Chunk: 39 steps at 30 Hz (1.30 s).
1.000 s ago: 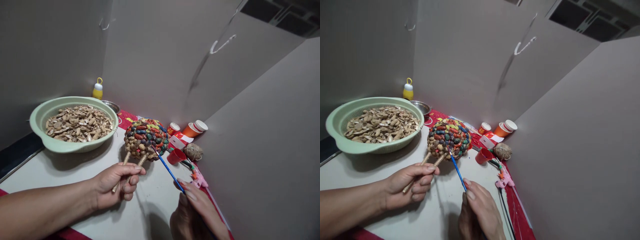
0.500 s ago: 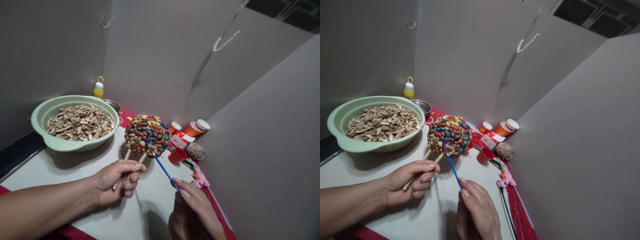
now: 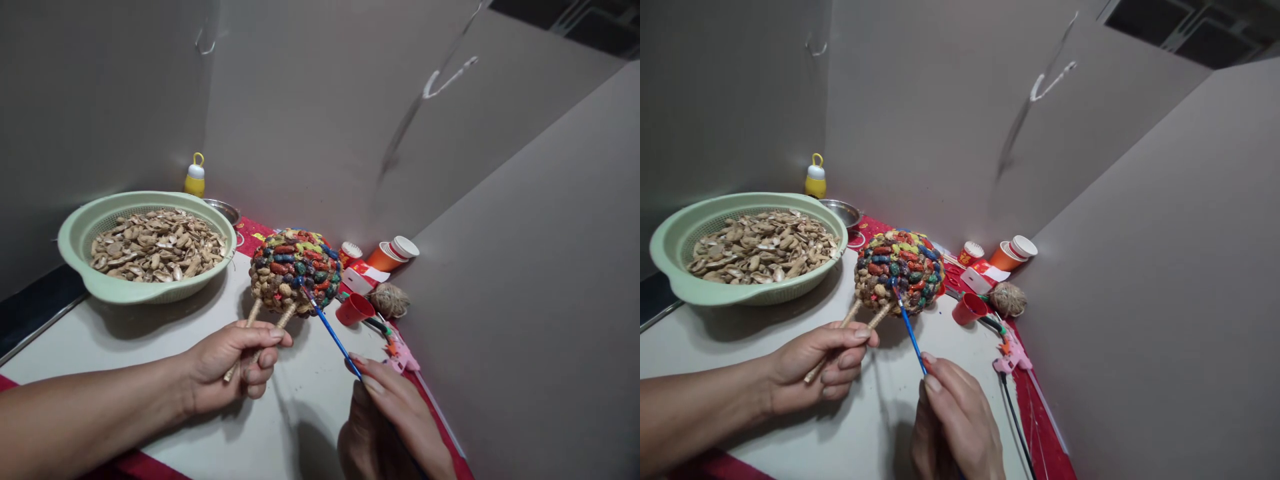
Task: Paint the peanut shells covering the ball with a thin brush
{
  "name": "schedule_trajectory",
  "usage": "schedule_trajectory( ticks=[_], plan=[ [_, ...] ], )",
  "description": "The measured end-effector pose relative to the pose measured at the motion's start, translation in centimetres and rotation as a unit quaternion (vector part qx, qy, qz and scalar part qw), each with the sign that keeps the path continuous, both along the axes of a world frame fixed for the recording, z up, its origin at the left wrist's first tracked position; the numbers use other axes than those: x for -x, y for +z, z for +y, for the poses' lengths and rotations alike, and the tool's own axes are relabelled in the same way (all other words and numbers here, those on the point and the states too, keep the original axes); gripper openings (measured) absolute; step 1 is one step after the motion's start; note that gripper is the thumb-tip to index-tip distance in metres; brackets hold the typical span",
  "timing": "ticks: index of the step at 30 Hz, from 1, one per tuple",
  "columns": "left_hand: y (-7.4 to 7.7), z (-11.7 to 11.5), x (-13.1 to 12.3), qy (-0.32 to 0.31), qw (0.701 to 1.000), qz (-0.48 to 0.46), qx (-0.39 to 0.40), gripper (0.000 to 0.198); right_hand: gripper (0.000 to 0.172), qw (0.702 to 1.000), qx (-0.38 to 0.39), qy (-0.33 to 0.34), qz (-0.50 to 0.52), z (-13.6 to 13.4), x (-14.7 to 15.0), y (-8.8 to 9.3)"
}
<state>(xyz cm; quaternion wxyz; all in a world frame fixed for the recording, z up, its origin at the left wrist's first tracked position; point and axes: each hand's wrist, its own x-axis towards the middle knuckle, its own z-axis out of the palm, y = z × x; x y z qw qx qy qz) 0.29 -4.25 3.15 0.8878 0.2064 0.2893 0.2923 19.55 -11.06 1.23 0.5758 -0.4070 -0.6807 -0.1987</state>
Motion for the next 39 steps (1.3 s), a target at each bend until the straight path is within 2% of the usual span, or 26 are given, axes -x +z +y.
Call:
schedule_trajectory(
  ticks=[6, 14, 23, 28, 34, 39],
  plan=[
    [-0.2, 0.2, 0.0, 0.013, 1.0, 0.001, -0.002, 0.006, 0.031, 1.0, 0.023, 0.006, -0.006, -0.3, -0.2, 0.1],
    [-0.5, 0.2, 0.0, -0.003, 1.0, -0.004, -0.006, 0.008, 0.033, 1.0, 0.021, -0.006, -0.004, -0.5, -0.7, 0.1],
    [-0.8, 0.4, 0.0, 0.002, 1.0, -0.007, -0.014, 0.009, 0.031, 0.998, 0.052, 0.026, -0.011, -1.0, -0.9, 0.3],
    [-0.9, 0.2, -0.1, -0.001, 1.0, 0.001, -0.007, 0.006, 0.022, 0.999, 0.034, -0.024, 0.018, -1.1, -0.9, 0.1],
    [-0.8, 0.0, -0.1, -0.007, 1.0, 0.0, -0.009, 0.01, 0.033, 1.0, 0.001, -0.008, -0.006, -0.6, -0.7, 0.1],
    [-0.7, 0.3, -0.2, 0.004, 1.0, 0.006, -0.013, 0.012, 0.03, 0.999, 0.051, -0.003, -0.015, -1.1, -0.9, 0.6]
  ],
)
